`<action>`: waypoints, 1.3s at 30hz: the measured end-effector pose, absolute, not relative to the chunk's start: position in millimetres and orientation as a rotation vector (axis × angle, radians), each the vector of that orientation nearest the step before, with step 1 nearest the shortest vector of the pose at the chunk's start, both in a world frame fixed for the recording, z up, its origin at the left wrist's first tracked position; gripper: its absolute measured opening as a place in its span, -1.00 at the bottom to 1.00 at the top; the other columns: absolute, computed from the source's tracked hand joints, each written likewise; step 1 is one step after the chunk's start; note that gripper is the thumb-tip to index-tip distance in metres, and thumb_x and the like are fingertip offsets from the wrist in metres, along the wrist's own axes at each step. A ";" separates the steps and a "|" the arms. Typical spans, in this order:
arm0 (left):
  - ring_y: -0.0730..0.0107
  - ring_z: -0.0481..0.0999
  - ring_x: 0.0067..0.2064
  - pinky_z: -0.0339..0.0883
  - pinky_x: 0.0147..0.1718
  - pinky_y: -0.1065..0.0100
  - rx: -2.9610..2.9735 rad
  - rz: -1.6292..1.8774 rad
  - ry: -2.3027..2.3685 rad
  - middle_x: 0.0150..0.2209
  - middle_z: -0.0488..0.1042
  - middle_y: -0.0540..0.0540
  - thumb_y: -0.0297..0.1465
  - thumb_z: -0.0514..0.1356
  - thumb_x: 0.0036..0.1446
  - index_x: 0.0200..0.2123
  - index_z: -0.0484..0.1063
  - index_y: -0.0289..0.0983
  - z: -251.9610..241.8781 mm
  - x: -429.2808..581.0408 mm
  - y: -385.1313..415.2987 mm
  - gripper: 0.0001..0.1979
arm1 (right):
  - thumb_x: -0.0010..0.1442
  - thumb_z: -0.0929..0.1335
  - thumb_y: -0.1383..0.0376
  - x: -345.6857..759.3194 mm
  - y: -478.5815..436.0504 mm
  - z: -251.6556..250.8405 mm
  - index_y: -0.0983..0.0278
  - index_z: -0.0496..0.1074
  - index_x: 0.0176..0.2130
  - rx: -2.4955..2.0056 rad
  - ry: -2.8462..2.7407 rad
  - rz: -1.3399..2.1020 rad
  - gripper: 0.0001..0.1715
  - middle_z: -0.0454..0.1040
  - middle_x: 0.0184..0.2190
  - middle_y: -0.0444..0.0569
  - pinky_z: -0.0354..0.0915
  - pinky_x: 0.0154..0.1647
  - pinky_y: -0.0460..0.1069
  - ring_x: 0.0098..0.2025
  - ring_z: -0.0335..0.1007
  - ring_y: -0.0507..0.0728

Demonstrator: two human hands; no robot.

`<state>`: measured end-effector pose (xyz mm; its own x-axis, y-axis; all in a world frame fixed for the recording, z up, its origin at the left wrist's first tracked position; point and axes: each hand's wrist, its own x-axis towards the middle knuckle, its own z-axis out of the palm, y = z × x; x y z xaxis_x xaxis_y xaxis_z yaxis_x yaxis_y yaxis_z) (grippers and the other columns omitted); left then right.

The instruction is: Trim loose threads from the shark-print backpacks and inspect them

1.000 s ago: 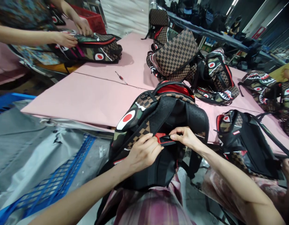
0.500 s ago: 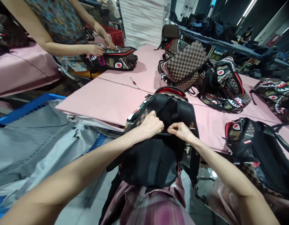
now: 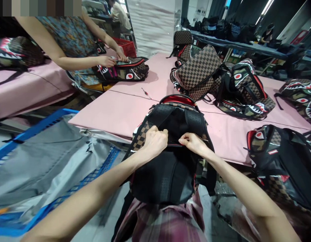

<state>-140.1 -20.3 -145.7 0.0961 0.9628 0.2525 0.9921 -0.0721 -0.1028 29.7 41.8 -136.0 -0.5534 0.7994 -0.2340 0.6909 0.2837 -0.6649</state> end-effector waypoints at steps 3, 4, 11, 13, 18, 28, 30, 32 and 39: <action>0.28 0.36 -0.55 0.10 -0.42 0.29 -2.067 -0.236 -1.925 -0.65 0.40 -0.14 -0.51 -0.05 0.14 -0.44 0.40 -0.35 -147.5 -138.7 -31.0 -0.75 | 0.10 0.30 0.16 24.0 38.6 -132.9 0.26 0.45 -0.38 -1.437 -2.475 1.046 -0.77 0.47 -0.50 -0.11 0.08 -0.48 -0.11 -0.45 0.34 0.03; 0.29 0.36 -0.56 0.10 -0.41 0.29 -2.052 -0.253 -1.919 -0.66 0.40 -0.14 -0.52 -0.05 0.14 -0.44 0.39 -0.34 -148.9 -138.1 -33.7 -0.76 | 0.09 0.30 0.16 22.2 37.9 -132.1 0.26 0.46 -0.38 -1.439 -2.494 1.028 -0.76 0.47 -0.50 -0.11 0.07 -0.48 -0.11 -0.44 0.34 0.03; 0.32 0.34 -0.59 0.10 -0.41 0.33 -1.990 -0.317 -1.885 -0.69 0.37 -0.09 -0.51 -0.04 0.15 -0.44 0.38 -0.32 -155.9 -139.6 -39.7 -0.77 | 0.10 0.31 0.16 13.4 36.9 -130.0 0.24 0.48 -0.38 -1.358 -2.558 0.949 -0.77 0.46 -0.49 -0.11 0.08 -0.43 -0.11 -0.37 0.36 0.05; 0.33 0.34 -0.59 0.11 -0.40 0.33 -1.977 -0.334 -1.882 -0.70 0.36 -0.07 -0.50 -0.04 0.16 -0.45 0.38 -0.31 -155.4 -140.1 -40.8 -0.77 | 0.09 0.31 0.17 12.2 35.8 -128.8 0.25 0.48 -0.40 -1.337 -2.573 0.957 -0.78 0.44 -0.52 -0.12 0.07 -0.43 -0.11 -0.38 0.36 0.04; 0.35 0.32 -0.59 0.13 -0.39 0.32 -1.986 -0.394 -1.878 -0.70 0.36 -0.07 -0.48 -0.08 0.20 -0.44 0.38 -0.32 -152.0 -139.6 -44.3 -0.72 | 0.11 0.29 0.22 13.6 32.8 -127.1 0.27 0.44 -0.47 -1.295 -2.550 0.994 -0.77 0.37 -0.60 -0.15 0.05 -0.47 -0.10 -0.47 0.30 0.02; 0.40 0.43 -0.26 0.15 -0.09 0.24 -2.667 -1.037 -1.486 -0.32 0.51 -0.07 -0.34 -0.07 0.25 -0.54 0.32 -0.28 -148.6 -163.9 -68.4 -0.65 | -0.01 0.37 0.10 31.5 48.0 -149.1 0.34 0.41 -0.23 -1.200 -2.043 1.292 -0.59 0.46 -0.31 -0.05 0.21 -0.21 -0.05 -0.26 0.37 0.07; 0.33 0.43 -0.20 0.13 -0.07 0.18 -2.695 -1.033 -1.448 -0.26 0.51 -0.12 -0.24 -0.02 0.22 -0.57 0.31 -0.28 -148.1 -164.9 -76.3 -0.62 | -0.08 0.42 0.15 32.9 46.9 -151.3 0.34 0.41 -0.19 -1.197 -1.987 1.327 -0.55 0.47 -0.25 -0.03 0.22 -0.15 -0.05 -0.20 0.38 0.09; 0.29 0.43 -0.17 0.13 -0.07 0.14 -2.690 -1.030 -1.439 -0.25 0.50 -0.15 -0.17 0.00 0.19 -0.59 0.30 -0.28 -149.3 -163.0 -83.3 -0.60 | -0.04 0.39 0.18 34.5 45.2 -150.9 0.33 0.45 -0.25 -1.189 -1.997 1.348 -0.65 0.49 -0.29 -0.05 0.24 -0.19 -0.06 -0.23 0.40 0.08; 0.23 0.42 -0.21 0.16 -0.09 0.05 -2.657 -0.958 -1.464 -0.27 0.47 -0.19 -0.14 0.04 0.14 -0.65 0.27 -0.29 -158.0 -155.9 -92.3 -0.57 | 0.03 0.35 0.27 23.1 43.0 -136.8 0.25 0.52 -0.43 -1.332 -2.531 1.123 -0.86 0.47 -0.55 -0.15 0.13 -0.43 -0.10 -0.43 0.37 0.05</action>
<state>-155.9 -92.3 -158.0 0.3952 0.7804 0.4846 0.7567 -0.5757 0.3099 23.1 43.0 -136.8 -0.6222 0.7384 -0.2601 0.6884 0.3578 -0.6309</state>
